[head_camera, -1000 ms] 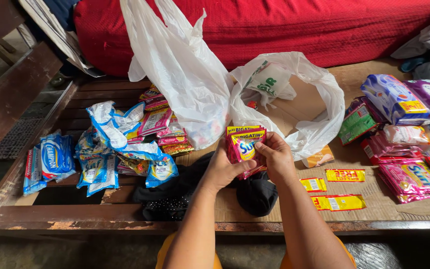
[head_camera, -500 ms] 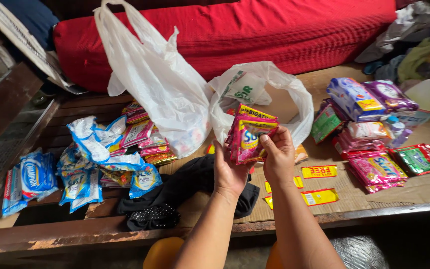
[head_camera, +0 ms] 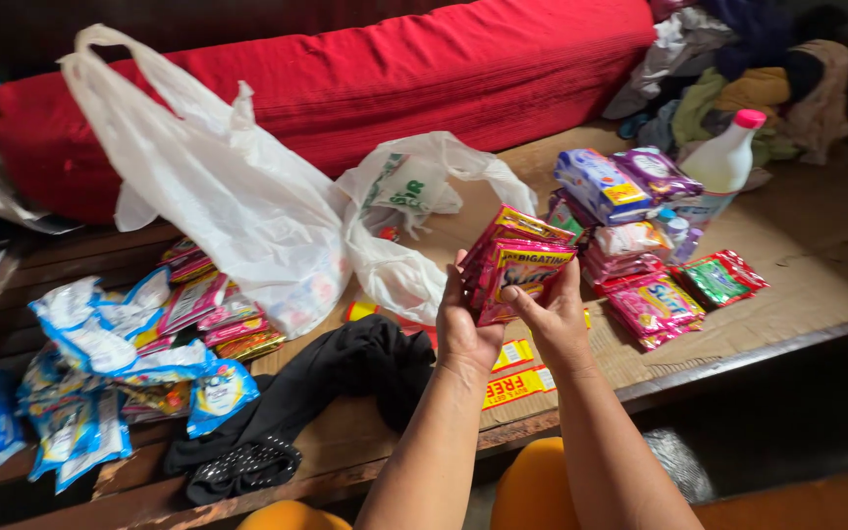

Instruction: The person uses scissors to cut open small pink detergent packets on a wooden bench. They handle each packet individually, cut the top, and place the opened packets into a pile. The workspace contains multiple detergent packets, plastic bags, and other household items.

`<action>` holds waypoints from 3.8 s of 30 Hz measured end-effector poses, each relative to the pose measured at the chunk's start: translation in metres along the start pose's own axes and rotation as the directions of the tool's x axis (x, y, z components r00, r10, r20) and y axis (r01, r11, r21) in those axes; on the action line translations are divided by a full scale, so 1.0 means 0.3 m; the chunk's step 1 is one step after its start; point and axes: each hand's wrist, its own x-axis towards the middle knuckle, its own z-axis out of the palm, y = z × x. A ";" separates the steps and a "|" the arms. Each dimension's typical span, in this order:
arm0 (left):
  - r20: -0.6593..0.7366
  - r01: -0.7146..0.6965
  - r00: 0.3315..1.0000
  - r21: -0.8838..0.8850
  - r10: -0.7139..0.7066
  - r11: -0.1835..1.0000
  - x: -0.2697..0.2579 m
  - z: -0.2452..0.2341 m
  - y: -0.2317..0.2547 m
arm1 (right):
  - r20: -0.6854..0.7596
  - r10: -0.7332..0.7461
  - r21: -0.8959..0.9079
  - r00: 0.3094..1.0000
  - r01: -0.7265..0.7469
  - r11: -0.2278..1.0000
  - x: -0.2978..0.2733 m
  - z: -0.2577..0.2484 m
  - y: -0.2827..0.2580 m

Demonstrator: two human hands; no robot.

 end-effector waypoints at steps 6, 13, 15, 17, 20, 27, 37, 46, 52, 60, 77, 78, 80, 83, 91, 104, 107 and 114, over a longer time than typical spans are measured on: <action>0.180 0.073 0.982 -0.047 -0.063 0.996 -0.044 0.043 -0.175 | -0.265 -0.044 -0.063 0.963 0.029 0.998 -0.024 -0.144 0.003; 0.228 0.056 0.971 0.102 -0.078 0.993 -0.067 0.075 -0.358 | -0.460 -0.022 -0.043 0.888 0.003 0.999 -0.045 -0.268 0.016; 0.148 0.100 0.982 0.142 -0.121 0.985 -0.053 0.082 -0.398 | -0.483 -0.018 -0.061 0.875 -0.014 0.998 -0.053 -0.302 0.016; 0.103 0.126 0.985 0.139 -0.141 0.982 -0.038 0.091 -0.438 | -0.506 0.011 -0.047 0.862 -0.040 0.998 -0.052 -0.333 0.017; 0.084 0.120 0.987 0.171 -0.136 0.978 -0.022 0.094 -0.490 | -0.565 0.151 0.086 0.811 -0.124 0.989 -0.064 -0.390 0.004; 0.021 0.161 0.984 0.309 -0.177 0.937 0.039 0.023 -0.582 | -0.645 0.305 0.167 0.701 -0.260 0.951 -0.089 -0.512 0.061; -0.010 0.247 0.965 0.366 -0.261 0.898 0.181 -0.144 -0.703 | -0.730 0.396 0.262 0.557 -0.307 0.915 -0.132 -0.675 0.179; -0.070 0.335 0.929 0.570 -0.362 0.750 0.281 -0.219 -0.767 | -0.751 0.287 0.090 0.595 -0.338 0.937 -0.093 -0.730 0.159; -0.148 0.389 0.918 0.522 -0.369 0.759 0.331 -0.199 -0.779 | -0.763 0.289 0.077 0.578 -0.363 0.929 -0.058 -0.764 0.164; -0.275 0.419 0.908 0.608 -0.316 0.674 0.354 -0.135 -0.761 | -0.761 0.344 0.099 0.550 -0.425 0.900 -0.037 -0.795 0.175; -0.397 0.395 0.909 0.730 -0.124 0.557 0.354 -0.132 -0.803 | -0.770 0.194 -0.092 0.607 -0.407 0.909 -0.051 -0.813 0.204; -0.398 0.389 0.911 0.754 -0.104 0.529 0.352 -0.131 -0.804 | -0.762 0.190 -0.107 0.619 -0.410 0.906 -0.048 -0.803 0.198; -0.400 0.395 0.909 0.742 -0.116 0.542 0.355 -0.131 -0.800 | -0.746 0.180 -0.140 0.642 -0.415 0.899 -0.046 -0.783 0.183; -0.406 0.390 0.908 0.726 -0.104 0.567 0.364 -0.128 -0.793 | -0.745 0.121 -0.310 0.656 -0.502 0.808 -0.042 -0.772 0.170; -0.411 0.384 0.909 0.760 -0.070 0.525 0.357 -0.093 -0.791 | -0.644 -0.022 -0.645 0.765 -0.528 0.552 -0.019 -0.856 0.332; -0.420 0.393 0.902 0.700 -0.102 0.597 0.358 -0.070 -0.773 | -0.659 0.082 -0.594 0.748 -0.584 0.553 -0.024 -0.836 0.400; -0.426 0.399 0.899 0.704 -0.101 0.587 0.338 -0.057 -0.765 | -0.688 0.041 -0.567 0.725 -0.572 0.593 -0.037 -0.829 0.383; -0.443 0.428 0.891 0.746 -0.101 0.510 0.342 -0.059 -0.783 | -0.571 -0.066 -0.752 0.818 -0.489 0.442 -0.054 -0.751 0.273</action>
